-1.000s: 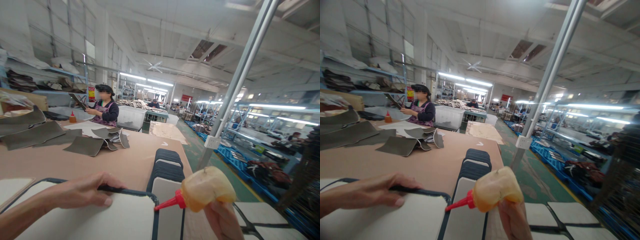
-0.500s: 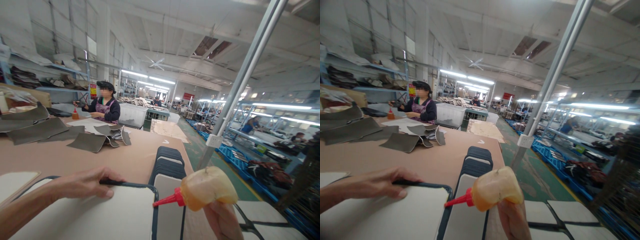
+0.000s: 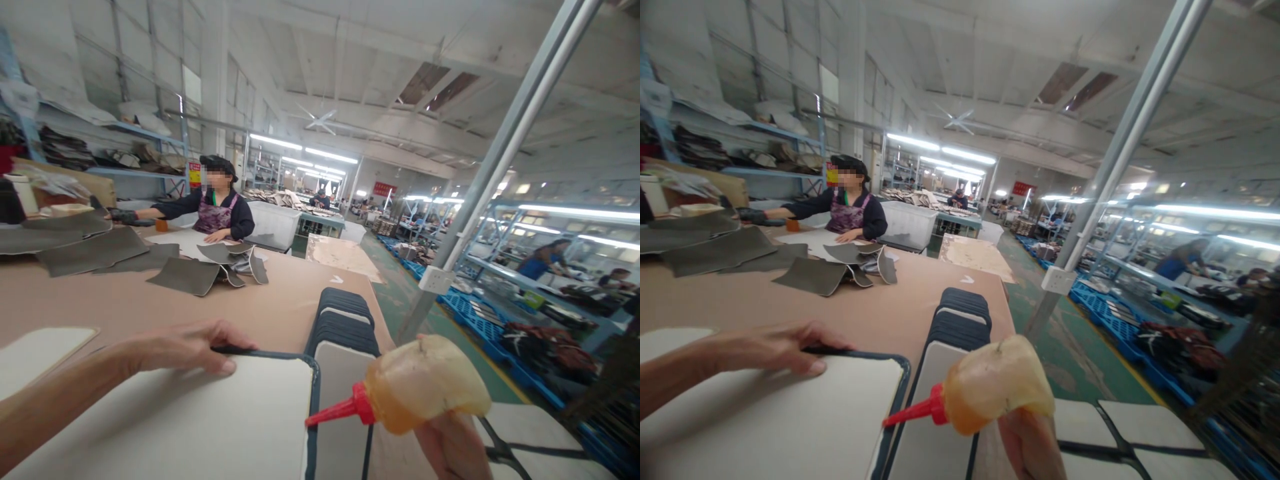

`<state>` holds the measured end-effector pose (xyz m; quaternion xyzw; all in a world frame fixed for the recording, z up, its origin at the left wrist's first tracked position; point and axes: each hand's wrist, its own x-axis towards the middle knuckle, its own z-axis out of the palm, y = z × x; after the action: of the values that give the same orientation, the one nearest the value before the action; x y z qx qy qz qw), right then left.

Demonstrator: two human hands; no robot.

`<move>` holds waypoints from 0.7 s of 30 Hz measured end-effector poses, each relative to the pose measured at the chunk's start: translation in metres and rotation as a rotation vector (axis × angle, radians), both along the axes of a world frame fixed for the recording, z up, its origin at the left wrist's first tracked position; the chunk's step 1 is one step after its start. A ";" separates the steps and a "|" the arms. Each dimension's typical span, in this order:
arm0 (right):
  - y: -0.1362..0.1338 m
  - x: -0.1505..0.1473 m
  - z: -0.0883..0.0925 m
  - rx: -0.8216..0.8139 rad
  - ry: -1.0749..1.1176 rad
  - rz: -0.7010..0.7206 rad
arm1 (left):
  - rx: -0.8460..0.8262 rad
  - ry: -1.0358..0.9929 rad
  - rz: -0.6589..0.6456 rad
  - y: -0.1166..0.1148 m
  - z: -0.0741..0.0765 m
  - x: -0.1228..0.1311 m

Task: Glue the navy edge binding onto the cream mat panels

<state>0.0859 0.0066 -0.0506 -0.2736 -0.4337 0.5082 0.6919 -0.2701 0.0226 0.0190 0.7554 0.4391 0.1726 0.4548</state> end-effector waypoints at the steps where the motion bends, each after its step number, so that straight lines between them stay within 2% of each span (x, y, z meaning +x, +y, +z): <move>1: 0.000 0.001 -0.002 0.007 -0.005 0.001 | -0.066 -0.006 -0.027 0.002 0.000 -0.001; 3: 0.000 0.002 -0.003 0.004 -0.012 -0.004 | -0.151 -0.013 -0.045 0.005 -0.002 -0.005; 10: -0.006 -0.001 0.002 -0.048 -0.047 0.006 | -0.153 -0.002 0.016 0.008 -0.010 -0.015; 15: -0.011 -0.007 0.006 -0.116 -0.039 0.042 | -0.197 -0.053 -0.028 0.009 -0.008 -0.015; 21: 0.001 0.010 -0.011 -0.103 -0.091 0.111 | -0.269 -0.105 -0.082 0.008 -0.002 -0.008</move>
<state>0.0964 0.0076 -0.0619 -0.3072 -0.4526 0.5546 0.6270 -0.2785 0.0303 0.0168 0.6948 0.4027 0.1329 0.5809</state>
